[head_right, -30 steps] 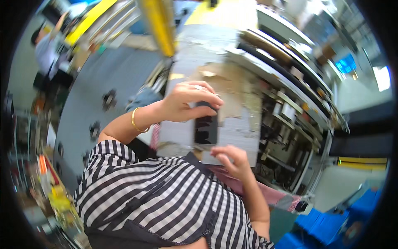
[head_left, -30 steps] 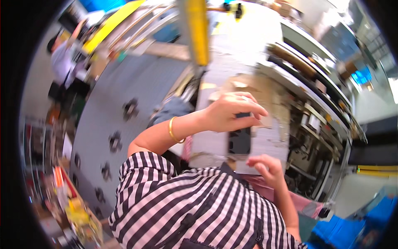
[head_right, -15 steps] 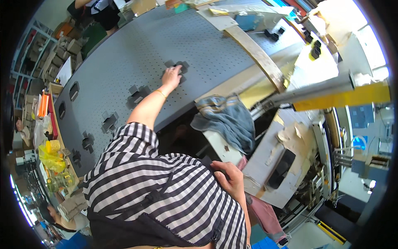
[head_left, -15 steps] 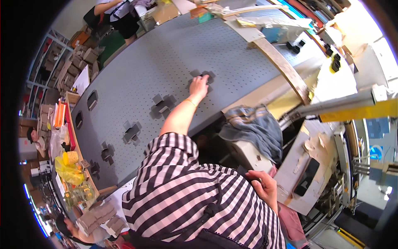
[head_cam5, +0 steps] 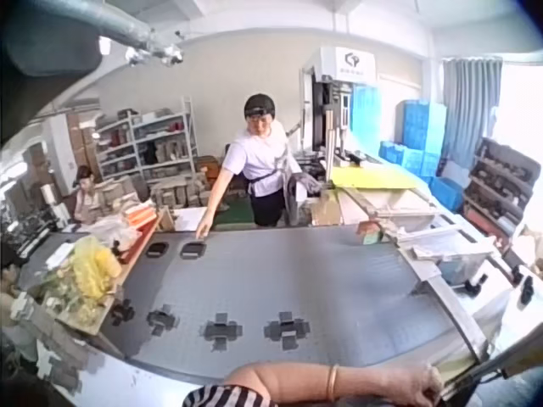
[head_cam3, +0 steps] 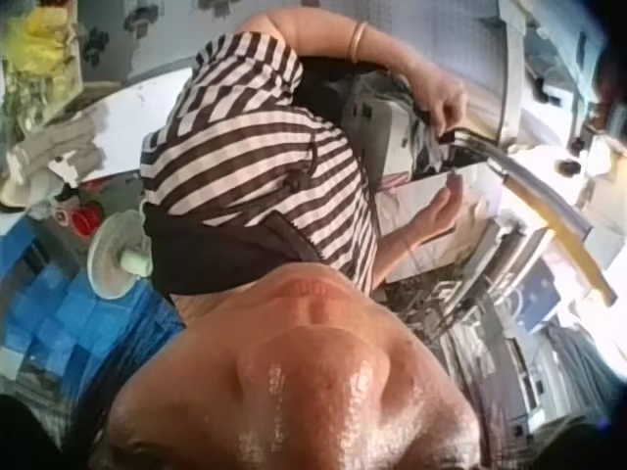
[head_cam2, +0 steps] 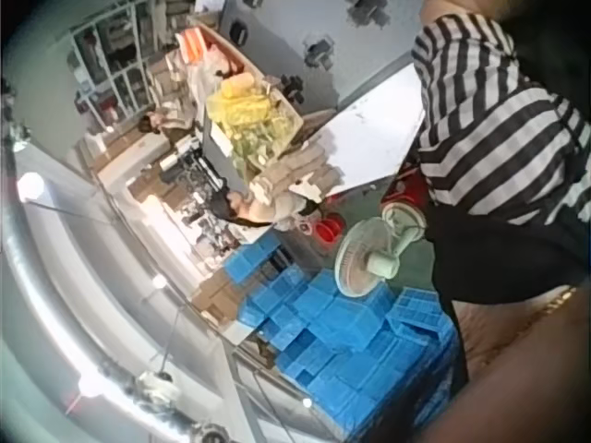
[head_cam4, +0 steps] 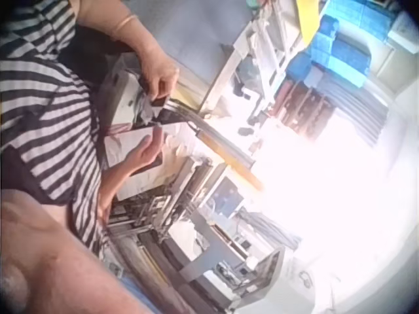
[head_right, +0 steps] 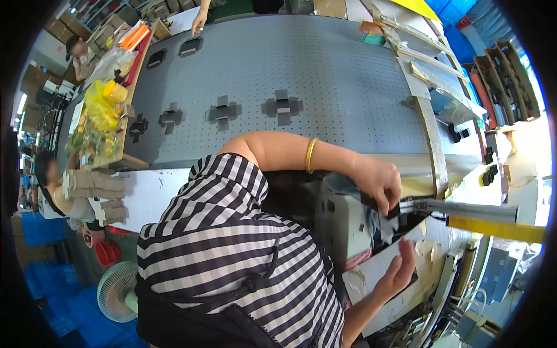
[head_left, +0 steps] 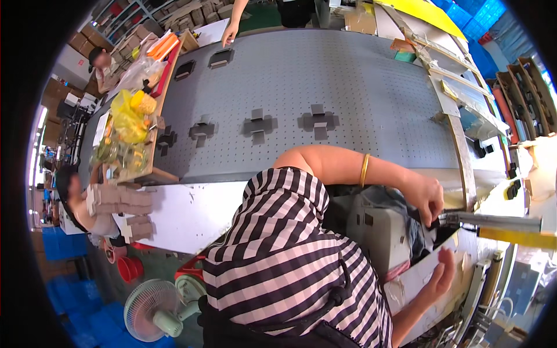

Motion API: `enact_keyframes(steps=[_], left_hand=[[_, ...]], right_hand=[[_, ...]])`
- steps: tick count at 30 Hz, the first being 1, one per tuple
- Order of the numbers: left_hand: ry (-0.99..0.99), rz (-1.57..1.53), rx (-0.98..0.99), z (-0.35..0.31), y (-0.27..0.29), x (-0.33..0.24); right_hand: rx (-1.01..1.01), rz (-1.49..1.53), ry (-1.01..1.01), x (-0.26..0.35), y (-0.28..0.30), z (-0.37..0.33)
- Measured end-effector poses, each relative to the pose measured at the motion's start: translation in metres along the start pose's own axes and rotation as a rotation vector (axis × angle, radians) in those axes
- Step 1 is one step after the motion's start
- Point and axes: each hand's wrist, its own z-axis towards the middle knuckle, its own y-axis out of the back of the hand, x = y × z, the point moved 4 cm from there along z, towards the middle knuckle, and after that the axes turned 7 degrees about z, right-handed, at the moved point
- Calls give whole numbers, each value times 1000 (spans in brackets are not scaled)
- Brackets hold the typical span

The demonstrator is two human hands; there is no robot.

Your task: The worker is manually folding and feeding grey packaging components into a machine at a manufacturing workstation.

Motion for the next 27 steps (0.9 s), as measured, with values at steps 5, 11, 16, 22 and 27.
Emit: enact_keyframes(steps=[5,11,16,22,27], left_hand=[[-143,72,140,27,-62,-110],[-375,44,182,73,-137,-181],[-349,3,486,136,-199,-197],[-363,175,401,203,-254,-173],[-436,227,274,251,-288,-165]], right_hand=[[150,-79,85,19,36,-44],[105,-8,-55,7,108,-130],[-101,198,-168,-8,174,-172],[-401,-28,-41,-21,246,-184],[-415,-395,55,-41,298,-175]])
